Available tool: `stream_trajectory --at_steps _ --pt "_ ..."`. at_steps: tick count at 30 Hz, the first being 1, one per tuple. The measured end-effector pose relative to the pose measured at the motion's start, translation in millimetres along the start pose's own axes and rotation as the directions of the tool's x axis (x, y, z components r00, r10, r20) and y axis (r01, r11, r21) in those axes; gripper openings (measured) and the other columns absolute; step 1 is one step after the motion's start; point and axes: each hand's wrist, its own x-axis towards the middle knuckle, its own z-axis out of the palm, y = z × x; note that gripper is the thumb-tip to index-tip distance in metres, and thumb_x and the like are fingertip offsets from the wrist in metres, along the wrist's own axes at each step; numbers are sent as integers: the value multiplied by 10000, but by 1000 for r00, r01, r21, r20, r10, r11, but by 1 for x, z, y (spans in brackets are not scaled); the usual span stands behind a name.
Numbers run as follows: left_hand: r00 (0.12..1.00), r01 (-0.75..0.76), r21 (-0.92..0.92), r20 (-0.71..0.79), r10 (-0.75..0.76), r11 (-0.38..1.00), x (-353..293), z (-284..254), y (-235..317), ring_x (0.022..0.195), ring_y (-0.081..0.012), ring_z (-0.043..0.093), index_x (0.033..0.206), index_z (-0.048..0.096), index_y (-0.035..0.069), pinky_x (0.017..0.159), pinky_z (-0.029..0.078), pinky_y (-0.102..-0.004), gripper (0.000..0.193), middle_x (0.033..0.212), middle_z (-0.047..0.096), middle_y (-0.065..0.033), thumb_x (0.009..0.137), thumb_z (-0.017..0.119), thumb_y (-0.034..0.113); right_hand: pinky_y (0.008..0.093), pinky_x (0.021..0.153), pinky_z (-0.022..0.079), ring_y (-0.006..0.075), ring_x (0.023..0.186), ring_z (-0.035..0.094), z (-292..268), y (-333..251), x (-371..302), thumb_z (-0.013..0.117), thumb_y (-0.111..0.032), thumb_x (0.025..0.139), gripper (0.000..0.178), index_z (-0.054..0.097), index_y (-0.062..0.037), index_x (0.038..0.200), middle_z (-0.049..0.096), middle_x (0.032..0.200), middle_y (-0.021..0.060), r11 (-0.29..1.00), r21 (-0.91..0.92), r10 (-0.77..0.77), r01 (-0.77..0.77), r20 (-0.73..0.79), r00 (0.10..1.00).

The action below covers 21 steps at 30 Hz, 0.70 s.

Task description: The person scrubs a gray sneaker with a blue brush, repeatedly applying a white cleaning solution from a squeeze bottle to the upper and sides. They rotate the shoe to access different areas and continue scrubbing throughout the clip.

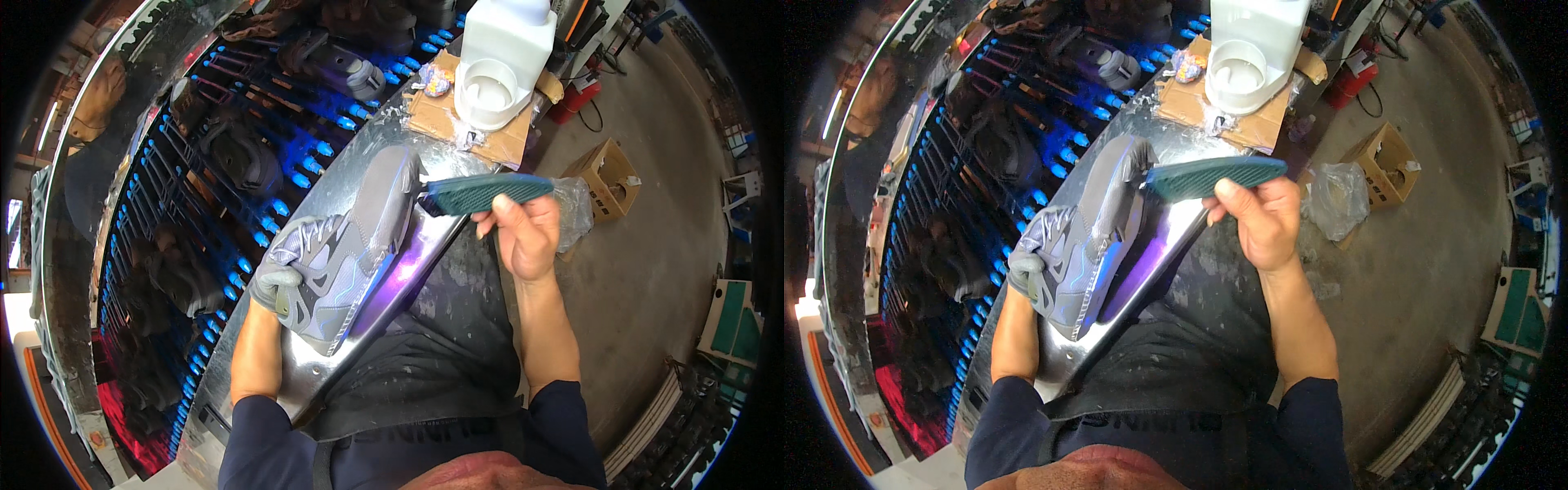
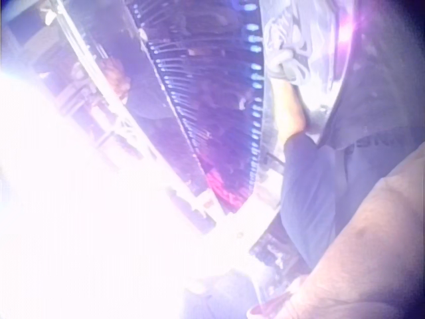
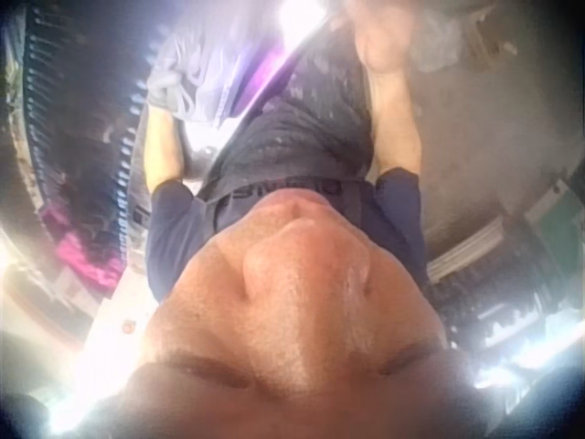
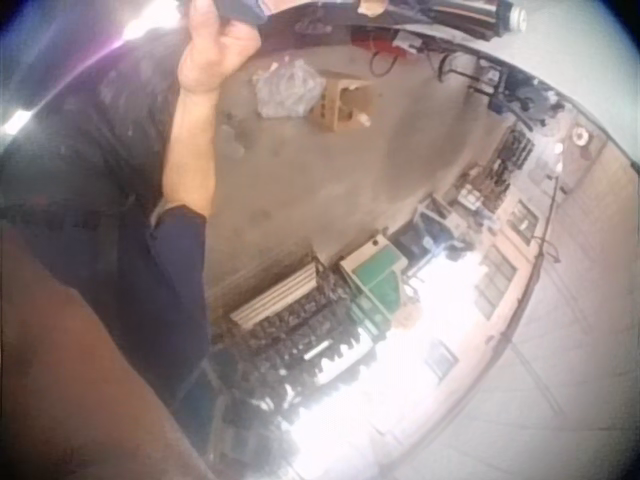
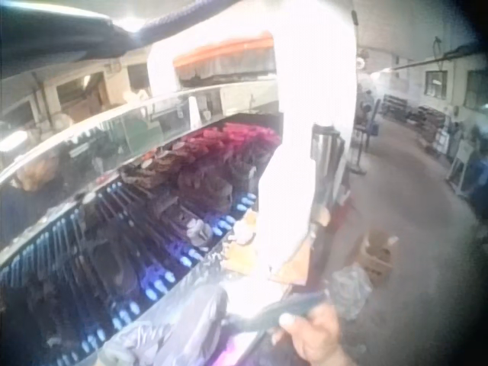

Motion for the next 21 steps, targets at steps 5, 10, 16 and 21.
stream_trajectory --at_steps 5,10,16,21 --pt "997 9 63 74 -14 998 6 -4 5 1286 -308 635 1433 543 -73 1157 463 -431 1087 1404 642 -202 482 974 232 278 637 582 170 798 709 -1 -8 26 705 -106 1009 189 722 45 1121 750 976 135 999 -52 7 -9 -35 999" --pt "998 -4 79 68 -2 997 5 -2 3 1296 -313 630 1438 535 -78 1161 457 -433 1087 1403 642 -207 493 973 233 281 641 588 163 806 709 1 -19 23 724 -88 994 182 721 44 1120 750 976 131 995 -95 1 1 31 1000" --pt "994 9 68 110 -16 998 7 -3 6 1329 -323 616 1464 509 -84 1180 443 -443 1092 1435 623 -223 515 970 199 278 626 592 191 796 702 7 -30 11 669 -53 982 190 697 91 1104 705 1041 191 974 -209 -59 84 123 991" --pt "995 2 42 102 -6 999 6 -4 5 1322 -315 616 1479 501 -67 1175 445 -428 1065 1427 630 -214 535 937 158 249 626 554 138 775 671 25 -47 -1 750 9 941 177 701 89 1092 700 1047 149 943 -305 -90 135 157 983"
